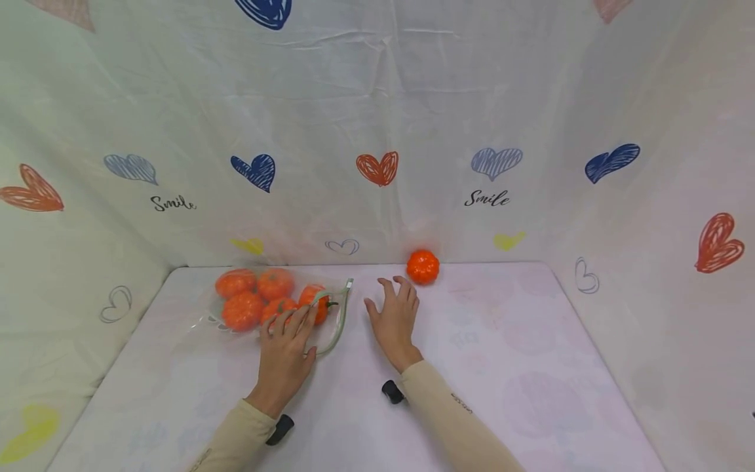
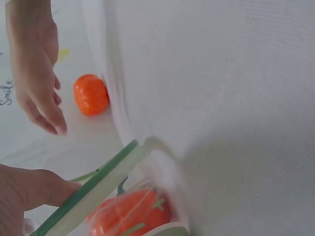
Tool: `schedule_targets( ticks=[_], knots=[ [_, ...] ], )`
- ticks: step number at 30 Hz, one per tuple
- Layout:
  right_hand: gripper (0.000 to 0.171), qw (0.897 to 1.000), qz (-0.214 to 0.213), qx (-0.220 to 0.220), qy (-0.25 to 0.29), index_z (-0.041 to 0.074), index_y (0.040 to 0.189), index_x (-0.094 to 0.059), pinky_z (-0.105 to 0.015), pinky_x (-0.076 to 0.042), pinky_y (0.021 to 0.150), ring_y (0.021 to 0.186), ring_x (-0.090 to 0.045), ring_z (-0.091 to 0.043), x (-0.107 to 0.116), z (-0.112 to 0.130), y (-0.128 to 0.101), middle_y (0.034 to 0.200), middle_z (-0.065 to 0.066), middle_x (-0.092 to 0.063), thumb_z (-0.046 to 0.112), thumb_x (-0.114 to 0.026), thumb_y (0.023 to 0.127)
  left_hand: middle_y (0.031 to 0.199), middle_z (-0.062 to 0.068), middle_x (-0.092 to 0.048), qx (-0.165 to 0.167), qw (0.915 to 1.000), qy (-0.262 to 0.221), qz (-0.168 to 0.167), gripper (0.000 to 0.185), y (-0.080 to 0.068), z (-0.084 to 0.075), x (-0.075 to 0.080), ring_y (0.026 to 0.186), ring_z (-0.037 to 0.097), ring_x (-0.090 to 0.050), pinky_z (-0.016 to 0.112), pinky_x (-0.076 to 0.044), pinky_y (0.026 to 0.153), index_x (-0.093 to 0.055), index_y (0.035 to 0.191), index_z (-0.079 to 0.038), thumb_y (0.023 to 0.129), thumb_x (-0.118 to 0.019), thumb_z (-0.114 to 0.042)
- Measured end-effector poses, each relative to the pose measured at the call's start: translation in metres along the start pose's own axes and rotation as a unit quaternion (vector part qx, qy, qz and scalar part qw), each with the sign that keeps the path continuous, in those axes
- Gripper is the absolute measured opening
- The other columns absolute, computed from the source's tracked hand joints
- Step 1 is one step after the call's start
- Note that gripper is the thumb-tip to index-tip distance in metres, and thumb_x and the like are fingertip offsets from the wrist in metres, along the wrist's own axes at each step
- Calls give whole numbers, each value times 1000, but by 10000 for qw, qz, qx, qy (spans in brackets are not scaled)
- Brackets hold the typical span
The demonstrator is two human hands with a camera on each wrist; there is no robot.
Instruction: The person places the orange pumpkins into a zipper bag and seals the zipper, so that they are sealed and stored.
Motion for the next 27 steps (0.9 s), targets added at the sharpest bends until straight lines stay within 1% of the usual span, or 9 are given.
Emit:
schedule_targets(
  ticks=[5,8,10,14,18,24,27],
  knots=[
    [53,9995,-147,-160,-234,-1,135,-63,-58,-35,108,128,-43,-47,27,-28,19,138,-28,-49,22,-83,92,133,11,-64,-15,10000,23,-17,92,0,0,0,118,36,-56,62,-41,100,-66,142,-5,57,-101,-4],
    [56,9988,-128,-243,-416,-6,134,-61,-60,-34,111,133,-40,-48,36,-44,29,141,-30,-47,21,-83,91,133,11,-64,-27,10000,43,-26,92,0,0,0,117,36,-56,62,-42,100,-67,141,-5,56,-102,-4],
    [59,9981,-65,-288,-537,-7,135,-58,-61,-33,112,135,-39,-49,40,-53,36,143,-31,-46,21,-84,90,133,11,-64,-30,10000,68,-16,92,0,0,-1,117,36,-56,61,-42,100,-67,141,-6,56,-102,-5],
    [69,9971,126,-367,-660,-7,142,-52,-63,-31,115,139,-37,-50,43,-67,48,147,-33,-43,20,-85,88,133,11,-64,-28,9999,117,0,92,0,2,-2,117,36,-56,61,-42,100,-66,141,-6,56,-102,-6],
    [77,9945,453,-462,-824,-7,148,-44,-63,-30,117,141,-35,-50,41,-79,57,150,-34,-40,21,-85,88,133,11,-65,-28,9999,99,-18,92,0,3,-2,117,37,-56,61,-42,100,-66,141,-7,56,-102,-5],
    [85,9887,944,-703,-927,-5,154,-38,-64,-29,118,144,-33,-50,35,-91,64,155,-33,-37,21,-84,89,133,12,-65,-34,9999,92,-19,92,0,3,-1,118,37,-57,62,-41,100,-67,140,-6,56,-103,-5],
    [85,9860,1121,-774,-960,-5,155,-36,-64,-30,118,142,-35,-49,32,-95,64,154,-32,-39,21,-83,90,133,12,-65,-12,9999,108,23,91,0,4,-1,119,38,-57,62,-41,100,-67,140,-5,56,-103,-6]
  ],
)
Point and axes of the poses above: each hand's wrist, its own y-axis towards the middle knuckle, its own x-axis out of the back of the hand, z = x × y, the point moved 10 cm from there along y, towards the middle knuckle
